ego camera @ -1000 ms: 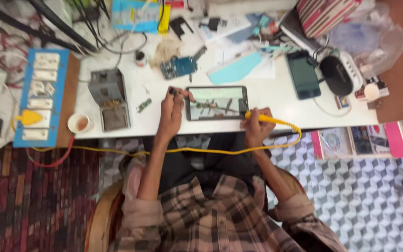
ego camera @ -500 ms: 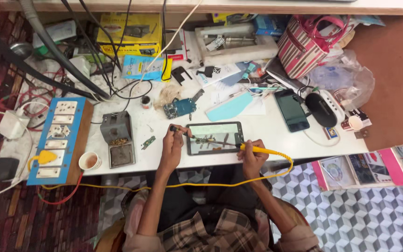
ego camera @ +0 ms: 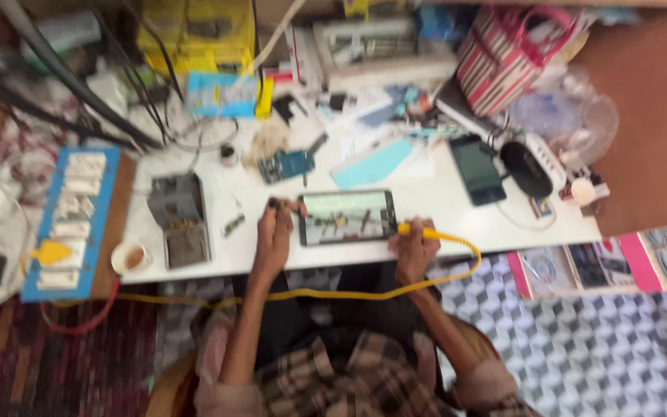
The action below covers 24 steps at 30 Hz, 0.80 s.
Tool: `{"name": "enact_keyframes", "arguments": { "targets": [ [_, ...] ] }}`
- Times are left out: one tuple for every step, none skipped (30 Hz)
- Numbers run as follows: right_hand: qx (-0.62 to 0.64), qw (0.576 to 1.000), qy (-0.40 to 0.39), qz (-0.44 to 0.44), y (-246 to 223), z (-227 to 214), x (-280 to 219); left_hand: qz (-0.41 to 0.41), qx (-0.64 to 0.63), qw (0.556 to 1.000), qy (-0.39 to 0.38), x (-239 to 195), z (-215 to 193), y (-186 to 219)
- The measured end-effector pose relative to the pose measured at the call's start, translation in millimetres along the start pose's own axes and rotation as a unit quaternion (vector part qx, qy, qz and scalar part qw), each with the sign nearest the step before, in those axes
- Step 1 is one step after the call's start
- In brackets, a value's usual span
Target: The person uses a soldering iron and tweezers to work on a small circuit board placed on a tablet screen. They repeatedly apply heat and solder to specific points on the board while holding it steady.
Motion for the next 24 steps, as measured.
{"name": "enact_keyframes", "arguments": {
  "targets": [
    [0.000,1.000,-0.017,0.000,2.6,1.4,-1.6,-0.003,-0.007,1.000,-0.001,-5.4,0.1,-2.6],
    [0.001,0.999,-0.034,0.000,4.8,2.8,-2.2,-0.006,-0.013,1.000,-0.001,-7.8,-1.0,-4.6],
    [0.001,0.999,-0.033,-0.003,6.1,4.2,0.6,-0.002,-0.018,1.000,-0.002,-3.0,-2.1,-4.3],
    [0.002,0.999,-0.031,-0.006,6.7,5.3,2.0,-0.003,-0.014,1.000,-0.002,-1.9,-2.4,-3.7],
    [0.003,0.999,-0.031,-0.009,6.3,4.8,1.3,-0.004,-0.011,1.000,-0.001,-2.4,-2.5,-2.3],
    [0.010,1.000,-0.026,-0.003,6.8,2.0,-0.8,-0.004,-0.007,1.000,0.000,-4.2,-2.2,-0.5],
    [0.019,1.000,-0.022,0.001,6.3,0.2,-1.4,-0.004,-0.009,1.000,0.000,-4.7,-1.9,1.8],
    [0.028,0.999,-0.017,0.005,5.6,-1.9,-2.7,-0.003,-0.011,1.000,0.001,-5.8,-1.6,4.1],
    [0.018,1.000,-0.019,0.002,4.5,-2.1,-2.6,-0.002,-0.014,1.000,0.001,-5.3,-0.6,5.8],
    [0.008,1.000,-0.020,-0.001,3.3,-3.3,-3.4,0.002,-0.007,1.000,0.000,-5.4,0.4,7.5],
    [0.000,1.000,-0.021,-0.005,4.0,-1.8,-2.4,0.007,0.001,1.000,-0.002,-2.7,0.3,8.5],
    [0.006,1.000,-0.026,-0.005,4.9,0.1,-1.7,0.012,0.009,1.000,-0.004,-1.1,0.5,9.3],
    [0.014,0.999,-0.030,-0.006,4.8,0.3,-3.9,0.007,0.007,1.000,-0.003,-2.2,-0.3,8.8],
    [0.021,0.999,-0.035,-0.008,5.4,1.7,-5.3,0.002,0.005,1.000,-0.002,-3.0,-1.0,8.1],
    [0.023,0.999,-0.037,-0.007,5.5,1.2,-6.1,-0.004,0.002,1.000,-0.001,-4.8,-0.2,6.6],
    [0.024,0.999,-0.040,-0.006,5.8,1.2,-7.4,-0.007,0.007,1.000,0.002,-5.9,-1.0,6.0],
    [0.027,0.999,-0.042,-0.007,5.8,2.6,-5.8,-0.008,0.011,1.000,0.004,-4.3,-1.0,5.6],
    [0.019,0.999,-0.043,-0.005,4.0,0.5,-6.7,-0.008,0.015,1.000,0.006,-4.9,-0.1,5.9],
    [0.016,0.999,-0.046,-0.006,3.4,3.9,-5.2,-0.009,0.011,1.000,0.006,-1.5,-1.1,7.1],
    [0.012,0.999,-0.048,-0.006,3.2,8.0,-3.2,-0.009,0.006,1.000,0.006,0.7,-0.9,8.1],
    [0.010,0.999,-0.051,-0.006,2.1,8.0,-4.6,-0.014,0.001,1.000,0.007,-1.8,-0.5,7.7],
    [0.007,0.998,-0.054,-0.006,2.1,9.0,-4.6,-0.002,0.003,1.000,0.004,-0.5,-1.2,9.6],
    [0.003,0.998,-0.056,-0.005,2.0,7.6,-6.3,0.008,0.005,1.000,0.001,-1.5,-0.4,10.8],
    [0.003,0.998,-0.059,-0.010,1.1,7.4,-6.3,0.017,0.008,1.000,-0.002,-3.5,0.5,12.0]
  ]
}}
Point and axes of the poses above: each hand's wrist, its own x-axis towards the middle knuckle, its own z-axis out of the palm, y = z × x, the point moved 10 cm from there along x, towards the middle knuckle, and after that the axes turned 3 degrees about y, right-handed, at the moved point
